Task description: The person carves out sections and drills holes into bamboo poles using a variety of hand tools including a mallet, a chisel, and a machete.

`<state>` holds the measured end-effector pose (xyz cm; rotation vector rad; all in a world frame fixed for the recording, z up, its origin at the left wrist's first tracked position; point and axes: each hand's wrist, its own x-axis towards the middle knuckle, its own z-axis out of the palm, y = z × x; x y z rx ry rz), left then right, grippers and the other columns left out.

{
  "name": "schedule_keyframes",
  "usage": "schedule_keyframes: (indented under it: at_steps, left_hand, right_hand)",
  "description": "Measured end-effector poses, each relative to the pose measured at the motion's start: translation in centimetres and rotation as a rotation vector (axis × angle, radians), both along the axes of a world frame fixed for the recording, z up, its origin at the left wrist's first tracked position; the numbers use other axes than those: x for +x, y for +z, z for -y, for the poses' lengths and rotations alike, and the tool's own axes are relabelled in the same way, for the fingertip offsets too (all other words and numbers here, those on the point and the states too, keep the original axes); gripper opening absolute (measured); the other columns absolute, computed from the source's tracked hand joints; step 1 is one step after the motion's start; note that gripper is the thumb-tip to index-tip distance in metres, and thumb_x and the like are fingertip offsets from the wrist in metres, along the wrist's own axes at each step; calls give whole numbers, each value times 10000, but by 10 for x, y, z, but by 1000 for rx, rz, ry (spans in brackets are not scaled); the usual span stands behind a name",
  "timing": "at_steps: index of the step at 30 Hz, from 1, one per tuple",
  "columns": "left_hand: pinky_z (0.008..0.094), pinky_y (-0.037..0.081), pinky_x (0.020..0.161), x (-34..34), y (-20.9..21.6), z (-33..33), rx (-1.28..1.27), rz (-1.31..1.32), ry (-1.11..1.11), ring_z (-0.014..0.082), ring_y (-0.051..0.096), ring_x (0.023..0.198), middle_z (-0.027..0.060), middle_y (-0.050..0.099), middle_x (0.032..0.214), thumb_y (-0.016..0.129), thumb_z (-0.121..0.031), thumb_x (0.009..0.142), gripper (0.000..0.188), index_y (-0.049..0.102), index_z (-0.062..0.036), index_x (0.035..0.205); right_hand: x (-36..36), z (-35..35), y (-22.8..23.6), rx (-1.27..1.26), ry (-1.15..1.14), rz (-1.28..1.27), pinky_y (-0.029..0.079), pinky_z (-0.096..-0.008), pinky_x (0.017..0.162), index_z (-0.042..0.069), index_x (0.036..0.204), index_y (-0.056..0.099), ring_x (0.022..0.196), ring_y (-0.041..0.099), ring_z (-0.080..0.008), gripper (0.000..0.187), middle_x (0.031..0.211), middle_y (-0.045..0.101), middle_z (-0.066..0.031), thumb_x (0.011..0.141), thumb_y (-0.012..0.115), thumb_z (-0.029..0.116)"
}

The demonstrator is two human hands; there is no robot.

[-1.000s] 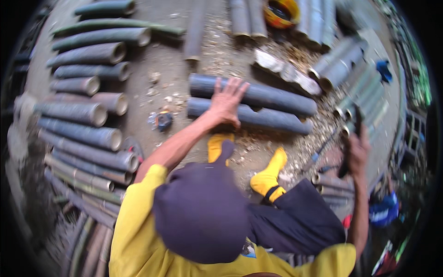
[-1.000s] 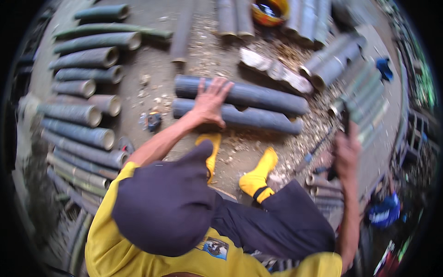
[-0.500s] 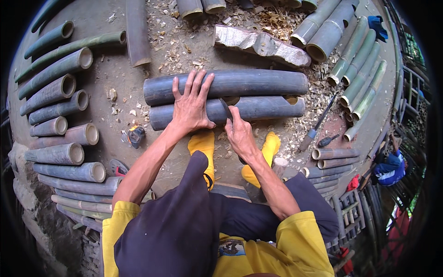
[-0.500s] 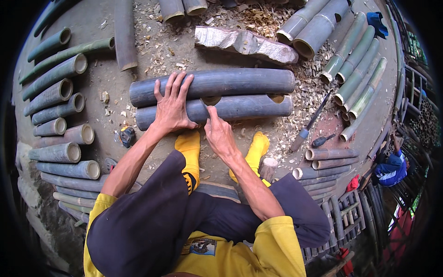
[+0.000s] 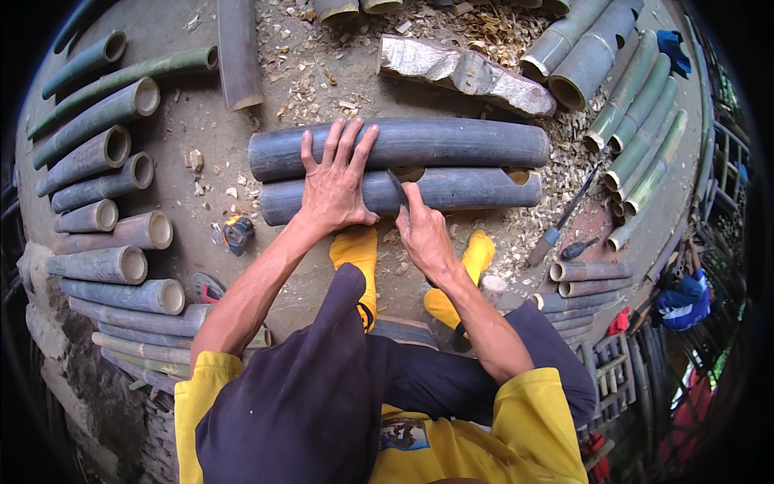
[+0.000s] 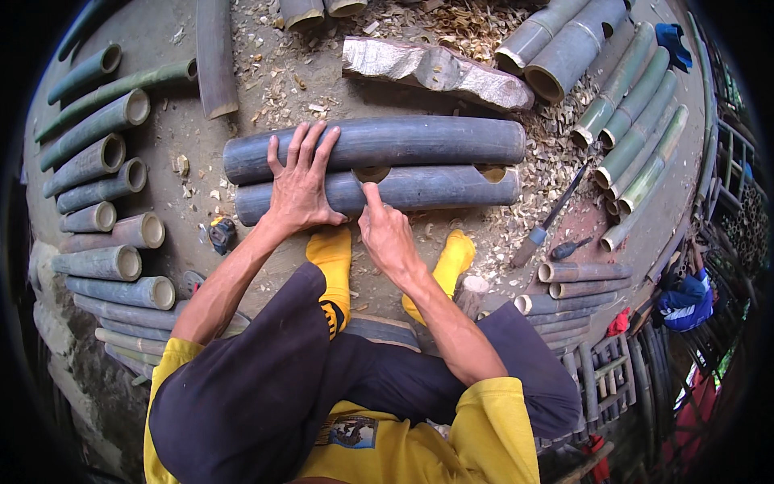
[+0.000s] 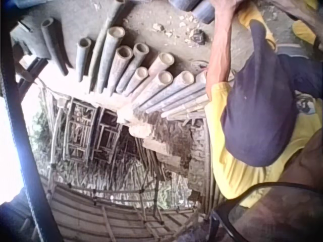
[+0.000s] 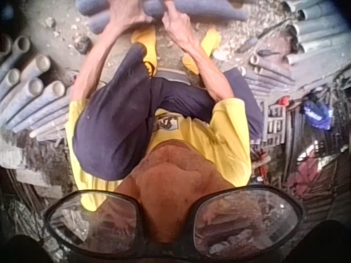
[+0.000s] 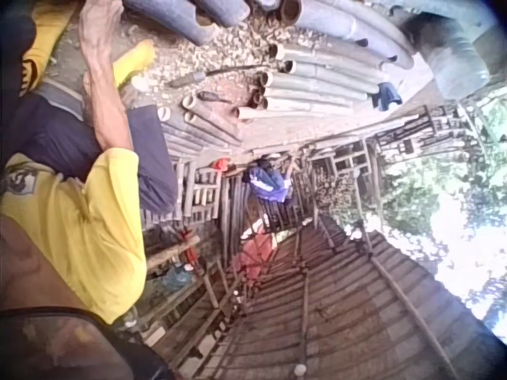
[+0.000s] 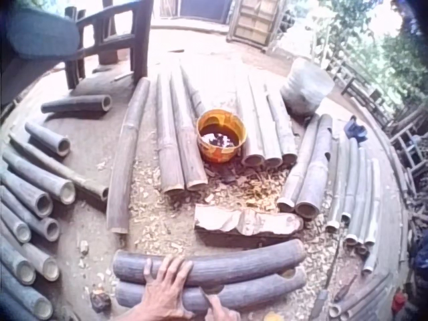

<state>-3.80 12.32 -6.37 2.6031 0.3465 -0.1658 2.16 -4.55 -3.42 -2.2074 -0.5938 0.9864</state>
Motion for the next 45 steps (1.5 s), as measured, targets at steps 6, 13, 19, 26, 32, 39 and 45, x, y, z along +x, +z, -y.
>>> schedule_keyframes:
  at_steps: [6,13,19,26,32,39,45]
  left_hand:
    - [598,68,1068,-5,1,1,7,-4,-22,304,206,1356,113,283,1424,855,-451,280,1356,213,-138,1432]
    - [693,65,1013,35,6,31,76,-83,-152,357,155,1370,137,208,1465,851,-492,311,1378,163,-146,1454]
    - [681,126,1010,100,6,91,82,-77,-268,374,166,1363,151,193,1475,859,-494,331,1367,166,-143,1456]
    - [602,134,1045,106,5,99,96,-99,-290,360,190,1356,157,206,1469,869,-455,260,1411,184,-145,1453]
    - [582,105,1058,105,1,96,100,-106,-278,349,187,1360,156,219,1465,855,-448,220,1419,210,-135,1444]
    - [571,78,1065,108,-3,97,131,-96,-293,349,189,1358,161,229,1460,817,-506,224,1404,225,-127,1439]
    - [568,76,1066,107,-2,97,118,-95,-297,352,186,1358,168,230,1456,819,-503,235,1395,226,-118,1438]
  right_hand:
    - [44,-53,78,508,-267,0,406,-261,432,33,1178,410,486,506,-128,266,617,489,-52,924,482,65]
    - [86,61,53,152,-426,89,412,-251,413,47,1174,461,445,480,-79,242,563,475,0,940,473,107]
    - [118,154,33,-153,-393,247,431,-467,564,65,1216,446,657,611,-423,342,662,570,-248,879,501,82]
    - [128,174,12,-138,-169,251,439,-514,569,82,1233,415,656,600,-449,396,643,573,-268,847,492,32]
    - [134,173,11,-127,-183,116,425,-495,623,89,1264,399,768,585,-471,425,703,568,-284,855,490,12]
    - [137,175,8,-78,-190,93,435,-496,589,84,1252,402,701,595,-456,417,671,570,-268,851,493,15]
    - [136,173,9,-92,-175,113,439,-512,564,53,1214,404,665,593,-452,385,673,574,-277,841,493,16]
